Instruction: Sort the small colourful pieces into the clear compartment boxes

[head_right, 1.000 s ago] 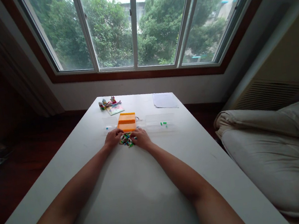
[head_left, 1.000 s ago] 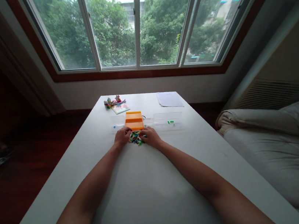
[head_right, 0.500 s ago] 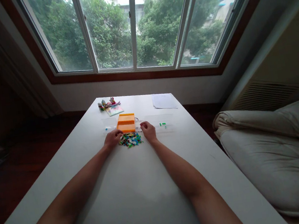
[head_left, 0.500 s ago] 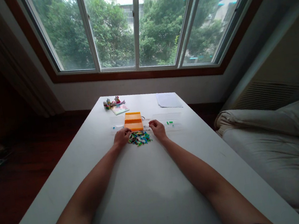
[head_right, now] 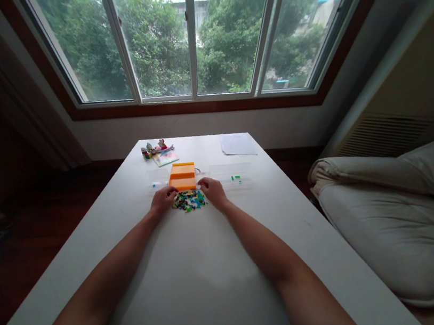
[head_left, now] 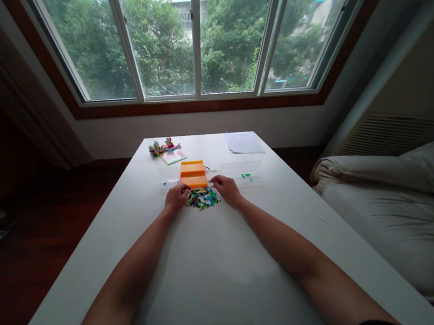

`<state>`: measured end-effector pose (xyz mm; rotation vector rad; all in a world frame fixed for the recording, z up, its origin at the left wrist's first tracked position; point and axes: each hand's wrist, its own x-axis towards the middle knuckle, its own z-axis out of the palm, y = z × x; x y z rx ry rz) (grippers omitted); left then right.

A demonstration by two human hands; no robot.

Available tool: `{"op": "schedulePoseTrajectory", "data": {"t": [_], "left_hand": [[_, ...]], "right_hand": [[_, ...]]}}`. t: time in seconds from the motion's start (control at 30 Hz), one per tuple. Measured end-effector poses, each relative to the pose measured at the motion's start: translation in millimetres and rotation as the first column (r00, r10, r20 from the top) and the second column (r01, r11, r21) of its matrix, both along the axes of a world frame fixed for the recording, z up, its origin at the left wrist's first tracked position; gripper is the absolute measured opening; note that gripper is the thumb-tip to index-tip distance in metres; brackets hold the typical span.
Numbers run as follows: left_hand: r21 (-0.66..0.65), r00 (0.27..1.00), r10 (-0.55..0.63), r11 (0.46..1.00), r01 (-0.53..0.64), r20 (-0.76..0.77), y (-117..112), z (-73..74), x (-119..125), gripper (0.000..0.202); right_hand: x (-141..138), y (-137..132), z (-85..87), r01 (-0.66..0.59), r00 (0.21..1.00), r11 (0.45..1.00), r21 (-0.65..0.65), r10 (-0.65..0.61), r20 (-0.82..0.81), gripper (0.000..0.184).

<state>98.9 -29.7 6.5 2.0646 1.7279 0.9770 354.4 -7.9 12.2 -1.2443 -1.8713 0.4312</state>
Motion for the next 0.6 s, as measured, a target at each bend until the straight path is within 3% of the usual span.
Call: {"op": "schedulePoseTrajectory", "data": {"t": [0.13, 0.2, 0.4, 0.6], "left_hand": [[0.001, 1.0, -0.013, 1.0, 0.013, -0.01, 0, 3.6, -1, 0.021], [-0.012, 0.999, -0.03, 0.999, 0.029, -0.012, 0, 6.0, -2, 0.021], [-0.03, 1.0, -0.026, 0.999, 0.026, -0.017, -2, 7.4, -3, 0.022], [0.003, 0.999, -0.034, 0.999, 0.034, -0.018, 2, 1.8, -3, 0.022]], "right_hand": [[7, -2, 5.2, -0.249, 0.95, 0.968, -0.031, 0.25, 0.187, 0.019], [11, -1, 6.4, -0.316, 0.921, 0.947, -0.062, 0.322, 0.219, 0.018], [19, -2, 8.6, -0.426, 0.85, 0.87, -0.25, 0.479, 0.219, 0.022], [19, -6, 12.4, -0.438, 0.839, 0.856, -0.276, 0.499, 0.216, 0.02]]}}
